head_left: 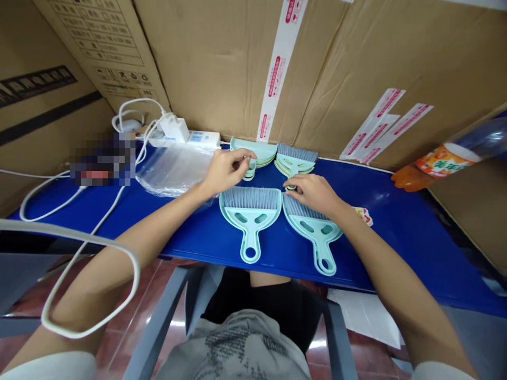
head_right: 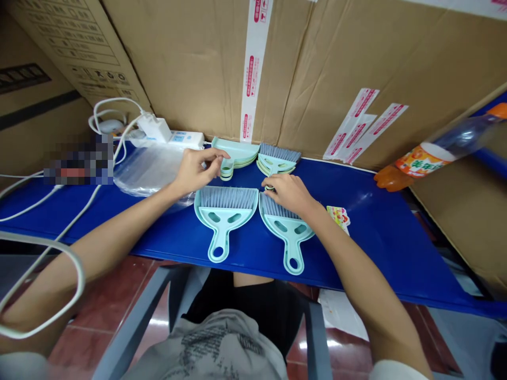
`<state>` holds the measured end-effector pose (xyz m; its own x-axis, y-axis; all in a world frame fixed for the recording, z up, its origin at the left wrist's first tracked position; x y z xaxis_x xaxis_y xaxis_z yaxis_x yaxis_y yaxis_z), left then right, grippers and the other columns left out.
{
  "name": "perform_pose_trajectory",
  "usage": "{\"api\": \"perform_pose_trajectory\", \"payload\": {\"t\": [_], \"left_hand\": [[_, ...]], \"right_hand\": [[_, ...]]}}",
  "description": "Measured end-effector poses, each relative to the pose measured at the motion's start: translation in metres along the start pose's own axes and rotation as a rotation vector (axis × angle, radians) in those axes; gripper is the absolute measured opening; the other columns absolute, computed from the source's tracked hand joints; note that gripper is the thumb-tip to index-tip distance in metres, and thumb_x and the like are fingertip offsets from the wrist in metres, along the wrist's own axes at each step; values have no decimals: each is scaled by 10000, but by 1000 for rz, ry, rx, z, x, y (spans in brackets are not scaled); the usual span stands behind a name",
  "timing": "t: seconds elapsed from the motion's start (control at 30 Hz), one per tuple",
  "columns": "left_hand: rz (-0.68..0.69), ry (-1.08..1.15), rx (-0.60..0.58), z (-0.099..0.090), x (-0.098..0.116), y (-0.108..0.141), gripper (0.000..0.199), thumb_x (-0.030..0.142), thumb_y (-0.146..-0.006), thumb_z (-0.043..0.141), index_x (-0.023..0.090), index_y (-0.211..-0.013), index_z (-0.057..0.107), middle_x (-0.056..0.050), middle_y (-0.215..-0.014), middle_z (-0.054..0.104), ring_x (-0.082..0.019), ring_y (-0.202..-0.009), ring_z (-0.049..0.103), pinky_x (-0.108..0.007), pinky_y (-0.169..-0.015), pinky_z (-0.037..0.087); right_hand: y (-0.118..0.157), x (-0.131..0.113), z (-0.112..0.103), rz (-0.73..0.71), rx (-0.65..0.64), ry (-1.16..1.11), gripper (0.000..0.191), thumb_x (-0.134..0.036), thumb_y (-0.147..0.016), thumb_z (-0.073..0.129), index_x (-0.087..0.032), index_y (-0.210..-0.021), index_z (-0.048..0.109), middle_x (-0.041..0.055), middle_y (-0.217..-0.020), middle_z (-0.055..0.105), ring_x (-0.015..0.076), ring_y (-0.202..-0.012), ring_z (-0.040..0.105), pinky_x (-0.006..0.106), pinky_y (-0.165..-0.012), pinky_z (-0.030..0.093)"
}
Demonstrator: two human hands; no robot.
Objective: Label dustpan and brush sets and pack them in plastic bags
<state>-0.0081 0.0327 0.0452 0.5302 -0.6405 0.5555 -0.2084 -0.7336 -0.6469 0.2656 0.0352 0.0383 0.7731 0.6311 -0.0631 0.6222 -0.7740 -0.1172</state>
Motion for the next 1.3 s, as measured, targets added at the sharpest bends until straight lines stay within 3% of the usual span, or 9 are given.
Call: {"api": "perform_pose_trajectory", "payload": {"t": [0.13,0.37,0.53,0.73,0.87,1.07,1.13,1.2,1.3], "left_hand": [[7,4,0,1,1,0,278,317,-991,558,203,-985,811,17,-564,667,-152,-503,610,-282,-610,486],[6,3,-7,1,0,1,284,297,-1002,546,190,-1015,809,13,-575,696,-151,-504,639,-278,-598,493],[-6,10,-1,3,-3,2,303,312,-1007,542,186,-1050,813,15,-576,714,-153,-499,661,-270,-588,504],[-12,20,-6,4,-1,2,293,317,-1004,560,192,-1042,822,15,-578,714,-154,-498,660,-263,-580,508],[-15,11,-14,5,0,2,289,316,-997,558,195,-1037,818,18,-571,712,-151,-489,654,-261,-572,509],[-62,79,-16,5,0,0,268,339,-973,594,191,-1022,813,8,-578,715,-146,-486,656,-252,-544,521],[-155,224,-88,7,0,-4,231,344,-951,637,188,-1004,800,-13,-623,740,-155,-511,687,-256,-529,539],[-285,427,-239,15,4,-8,181,320,-906,694,182,-985,780,-48,-698,775,-179,-562,732,-261,-494,550],[-494,693,-462,34,14,-18,188,229,-840,760,173,-1020,758,-112,-864,824,-241,-741,815,-302,-544,631]], "right_hand": [[-2,-1,0,33,-5,14,272,-154,-1009,628,-201,-1192,824,66,-1084,828,210,-867,714,322,-744,419],[3,0,-10,27,167,-44,340,-158,-1071,519,-113,-1216,824,140,-1141,785,232,-964,731,336,-856,487],[2,-3,-4,57,40,22,241,-264,-1019,716,-195,-1222,827,92,-1181,826,237,-981,737,323,-791,461],[3,-11,-4,74,-34,168,319,-186,-1054,559,-226,-1226,825,98,-1223,797,247,-943,735,333,-724,404],[5,-11,-11,146,43,190,359,-213,-1084,497,-170,-1254,810,152,-1266,730,240,-859,711,351,-732,420],[5,-5,-14,146,139,100,331,-244,-1099,542,-146,-1264,812,144,-1220,763,248,-945,726,343,-803,458],[6,-4,-14,152,152,114,338,-246,-1114,522,-170,-1219,834,123,-1152,800,262,-987,738,343,-802,453],[7,-3,-14,165,190,110,355,-257,-1125,507,-191,-1225,840,112,-1138,819,263,-997,746,341,-797,454],[9,-1,-14,179,291,72,393,-256,-1128,494,-196,-1376,792,117,-1119,829,265,-988,753,342,-803,472]]}}
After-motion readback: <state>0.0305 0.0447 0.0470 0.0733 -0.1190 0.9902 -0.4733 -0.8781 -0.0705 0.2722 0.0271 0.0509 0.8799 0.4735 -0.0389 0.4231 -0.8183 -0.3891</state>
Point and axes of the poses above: each hand's wrist, its own y-axis away from the middle knuckle, its own z-axis out of the palm, x = y × z, the point moved 3 cm from there along -y, towards the middle knuckle
